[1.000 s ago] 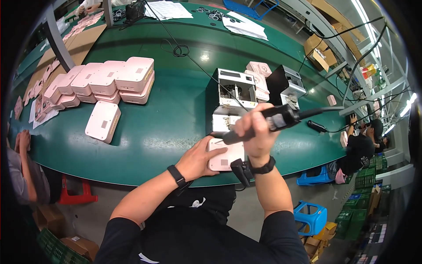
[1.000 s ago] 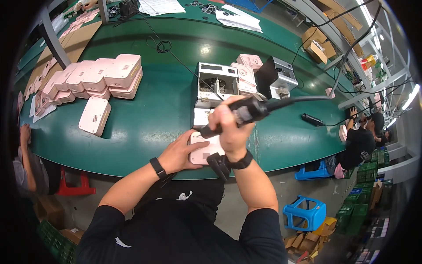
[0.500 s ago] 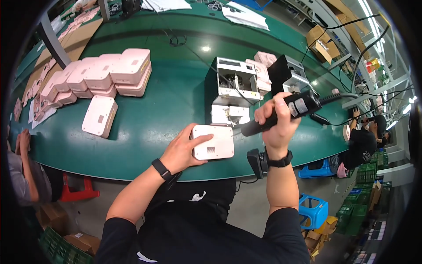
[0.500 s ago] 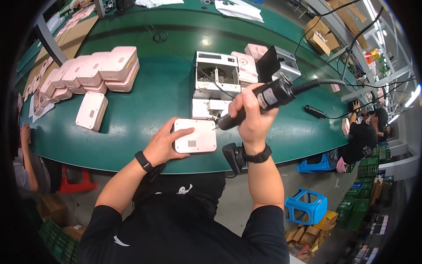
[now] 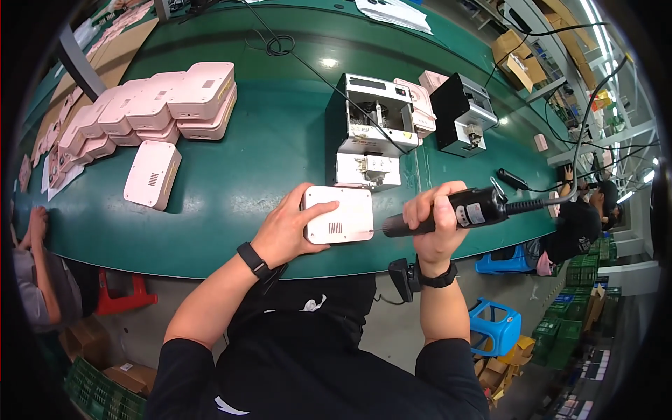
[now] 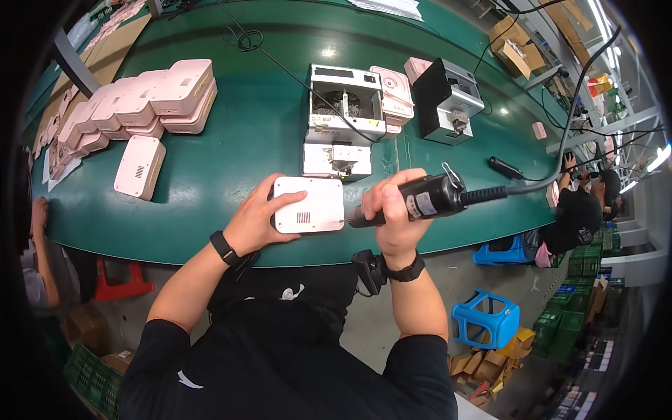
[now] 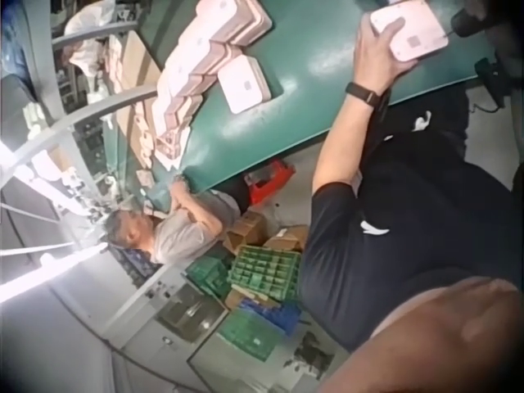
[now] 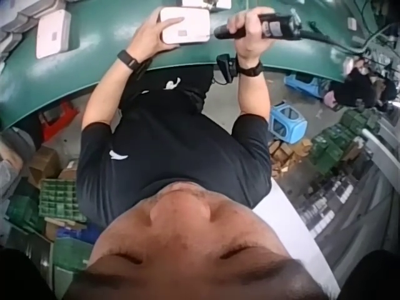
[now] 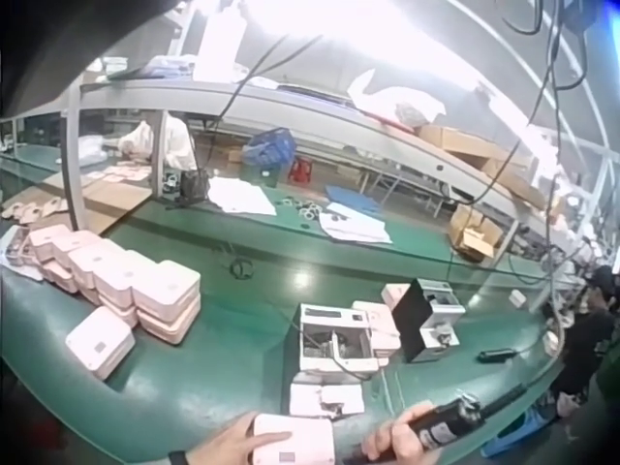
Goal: The person assembles electronic devices by picking up a white plastic housing, driving screws into the corners with a power screwdriver, and stacking the finished units on the left.
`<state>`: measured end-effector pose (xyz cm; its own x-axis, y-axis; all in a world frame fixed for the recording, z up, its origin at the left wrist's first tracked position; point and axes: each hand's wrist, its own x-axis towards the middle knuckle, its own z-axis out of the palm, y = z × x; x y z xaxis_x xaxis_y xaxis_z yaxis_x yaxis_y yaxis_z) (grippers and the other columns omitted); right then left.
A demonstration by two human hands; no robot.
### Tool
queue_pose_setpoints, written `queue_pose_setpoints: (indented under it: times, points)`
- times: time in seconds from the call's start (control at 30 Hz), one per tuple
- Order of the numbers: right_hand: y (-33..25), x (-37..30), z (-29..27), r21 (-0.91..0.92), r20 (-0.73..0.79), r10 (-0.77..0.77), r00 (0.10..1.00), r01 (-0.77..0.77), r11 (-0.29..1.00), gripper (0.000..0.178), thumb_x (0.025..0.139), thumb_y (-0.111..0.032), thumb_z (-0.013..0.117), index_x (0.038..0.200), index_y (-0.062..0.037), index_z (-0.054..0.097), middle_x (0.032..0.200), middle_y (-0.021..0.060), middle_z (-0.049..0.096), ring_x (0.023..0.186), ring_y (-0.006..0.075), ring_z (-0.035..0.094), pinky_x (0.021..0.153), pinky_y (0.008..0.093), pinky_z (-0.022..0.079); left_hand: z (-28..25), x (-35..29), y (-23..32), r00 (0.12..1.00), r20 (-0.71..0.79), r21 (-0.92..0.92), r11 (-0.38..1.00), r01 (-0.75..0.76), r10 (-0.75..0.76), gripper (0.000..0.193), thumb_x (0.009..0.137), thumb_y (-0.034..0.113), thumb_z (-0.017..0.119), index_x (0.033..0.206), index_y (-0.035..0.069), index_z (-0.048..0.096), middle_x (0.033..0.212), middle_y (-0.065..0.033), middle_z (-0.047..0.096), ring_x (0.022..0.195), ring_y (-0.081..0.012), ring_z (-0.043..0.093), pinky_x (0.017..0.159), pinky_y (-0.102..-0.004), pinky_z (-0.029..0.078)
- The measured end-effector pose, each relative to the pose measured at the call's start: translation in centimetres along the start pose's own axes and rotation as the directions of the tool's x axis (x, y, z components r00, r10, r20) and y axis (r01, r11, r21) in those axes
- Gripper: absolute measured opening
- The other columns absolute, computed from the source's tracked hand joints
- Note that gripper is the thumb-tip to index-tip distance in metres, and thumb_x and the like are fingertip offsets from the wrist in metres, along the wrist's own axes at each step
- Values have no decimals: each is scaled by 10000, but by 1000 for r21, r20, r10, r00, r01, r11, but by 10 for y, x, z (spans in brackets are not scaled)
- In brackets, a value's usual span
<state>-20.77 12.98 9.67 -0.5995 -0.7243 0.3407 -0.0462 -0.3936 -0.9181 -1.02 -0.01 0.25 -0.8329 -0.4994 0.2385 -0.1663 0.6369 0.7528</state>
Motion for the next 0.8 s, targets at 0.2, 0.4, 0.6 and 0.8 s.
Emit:
queue_pose_setpoints:
  times: [0.2,0.4,0.6,0.8]
  points:
    - [5,-4,3,57,-2,-16,1000,16,998,143,917,-154,550,938,-67,439,632,69,470,489,158,431,493,343,428,-2,-1,-2,1000,-17,20,1000,-5,6,765,611,183,892,1315,264,606,1314,-140,465,1166,-362,548,977,-431,503]
    - [-3,5,11,-18,58,-12,998,13,1000,142,919,-146,550,978,-56,458,633,67,475,490,155,438,489,337,425,-3,1,-2,1000,2,12,1000,-8,8,761,610,186,893,1313,255,609,1325,-144,463,1173,-365,546,986,-430,497]
    - [-12,54,24,144,-25,-165,986,167,976,134,923,-116,545,1014,-49,473,640,64,487,493,158,460,492,338,427,-2,0,0,1000,6,2,1000,6,-6,755,612,181,890,1310,259,611,1293,-124,472,1149,-357,550,981,-435,498]
    - [-2,68,28,-50,12,-131,991,131,990,147,929,-149,545,1010,-55,467,625,60,477,480,162,455,495,343,428,-3,-1,1,1000,-1,18,1000,10,-9,743,617,194,887,1305,259,616,1300,-120,469,1153,-355,551,983,-436,497]
